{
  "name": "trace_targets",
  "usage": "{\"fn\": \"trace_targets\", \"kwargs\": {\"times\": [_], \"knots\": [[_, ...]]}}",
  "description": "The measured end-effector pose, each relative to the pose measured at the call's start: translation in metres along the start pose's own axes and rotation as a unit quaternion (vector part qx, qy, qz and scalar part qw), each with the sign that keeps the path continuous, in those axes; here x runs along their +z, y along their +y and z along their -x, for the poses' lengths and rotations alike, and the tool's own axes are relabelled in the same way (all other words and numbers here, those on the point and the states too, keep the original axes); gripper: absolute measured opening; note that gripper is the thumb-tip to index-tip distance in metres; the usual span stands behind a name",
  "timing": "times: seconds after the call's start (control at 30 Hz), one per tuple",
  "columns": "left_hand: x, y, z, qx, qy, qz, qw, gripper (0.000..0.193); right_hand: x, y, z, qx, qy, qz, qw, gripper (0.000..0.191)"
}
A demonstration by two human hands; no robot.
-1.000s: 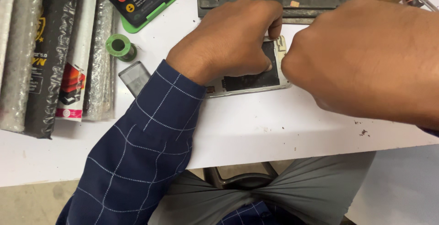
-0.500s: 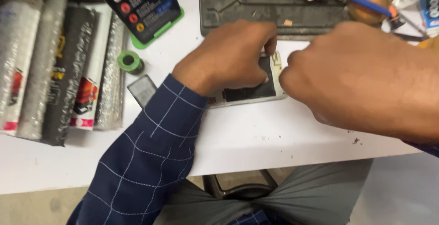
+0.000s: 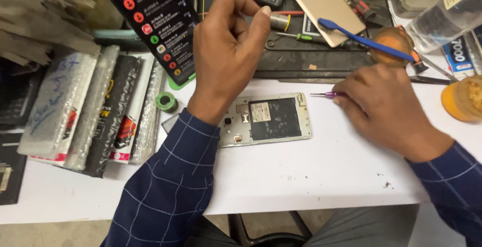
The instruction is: The person reassembles a smartphone by placing the battery and back cover, then cleans and disassembles a feature phone using a toothbrush and a precision screwdriver. The person uses tools to remove screws and separate the back cover.
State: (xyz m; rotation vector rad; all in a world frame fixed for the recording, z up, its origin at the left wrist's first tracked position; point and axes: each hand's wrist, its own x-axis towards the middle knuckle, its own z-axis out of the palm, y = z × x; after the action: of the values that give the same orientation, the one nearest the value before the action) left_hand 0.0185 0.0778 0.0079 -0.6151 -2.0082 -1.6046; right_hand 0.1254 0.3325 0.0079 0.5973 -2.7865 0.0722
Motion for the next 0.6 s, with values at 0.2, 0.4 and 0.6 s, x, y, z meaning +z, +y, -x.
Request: {"fn": "trace_targets", "kwargs": {"times": [0.2,0.4,0.6], "knots": [[0.005,0.002,0.003,-0.016,0.017,0.051,0.998,0.019,0.005,-0.004,0.002,0.011,0.014,-0.083,0.996,0.033],[0.007,0.002,0.005,0.004,0.011,0.059,0.998,0.02,0.005,-0.045,-0.01,-0.097,-0.019,-0.182,0.978,0.069],[0.009,0.005,0.008,0.003,-0.007,0.06,0.998,0.021,0.002,-0.054,-0.01,-0.091,-0.021,-0.17,0.981,0.07]]}}
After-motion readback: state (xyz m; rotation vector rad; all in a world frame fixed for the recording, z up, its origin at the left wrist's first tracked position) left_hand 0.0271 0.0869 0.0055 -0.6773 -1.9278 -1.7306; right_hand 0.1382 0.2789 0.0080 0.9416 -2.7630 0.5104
